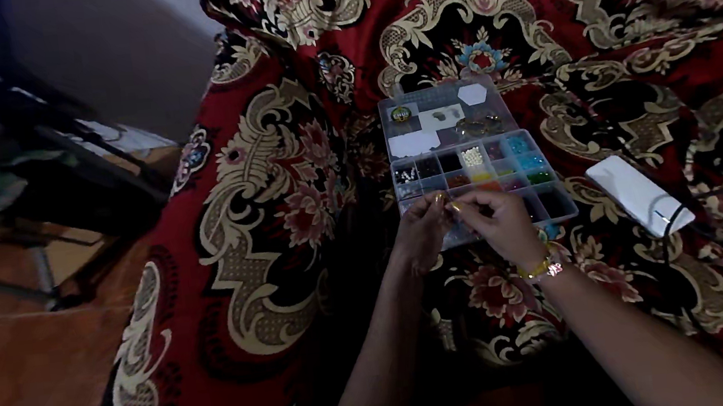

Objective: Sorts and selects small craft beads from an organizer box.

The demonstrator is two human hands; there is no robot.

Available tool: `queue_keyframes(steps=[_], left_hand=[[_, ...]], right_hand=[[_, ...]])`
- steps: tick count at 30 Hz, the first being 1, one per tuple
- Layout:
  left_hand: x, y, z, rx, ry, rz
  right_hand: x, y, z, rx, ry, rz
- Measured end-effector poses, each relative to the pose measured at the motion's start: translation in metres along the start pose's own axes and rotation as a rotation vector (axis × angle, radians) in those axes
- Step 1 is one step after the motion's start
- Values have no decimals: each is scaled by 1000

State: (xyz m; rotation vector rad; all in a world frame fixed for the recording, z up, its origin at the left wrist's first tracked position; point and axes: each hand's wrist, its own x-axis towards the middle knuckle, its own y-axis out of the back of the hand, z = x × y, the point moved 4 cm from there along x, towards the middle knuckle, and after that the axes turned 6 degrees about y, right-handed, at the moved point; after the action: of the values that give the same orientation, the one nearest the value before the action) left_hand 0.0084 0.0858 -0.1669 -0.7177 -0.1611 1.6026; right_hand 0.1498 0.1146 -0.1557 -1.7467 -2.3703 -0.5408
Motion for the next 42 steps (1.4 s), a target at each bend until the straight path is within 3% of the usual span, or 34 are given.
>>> queue_keyframes(steps=[4, 19, 29, 38, 42], left_hand=[[1, 1, -3, -76, 76, -56], [2, 3, -4, -92, 88, -86], [-2, 9, 6, 0, 16, -48], [-3, 25, 19, 38, -35, -8], [-3, 30, 21, 0, -65, 24]], right_hand=[[-1, 0, -1, 13, -6, 15], [-1, 3, -3, 32, 47, 19], [18, 44, 10, 185, -222, 152], [21, 57, 12, 274, -261, 169], [15, 51, 5, 376, -237, 57]])
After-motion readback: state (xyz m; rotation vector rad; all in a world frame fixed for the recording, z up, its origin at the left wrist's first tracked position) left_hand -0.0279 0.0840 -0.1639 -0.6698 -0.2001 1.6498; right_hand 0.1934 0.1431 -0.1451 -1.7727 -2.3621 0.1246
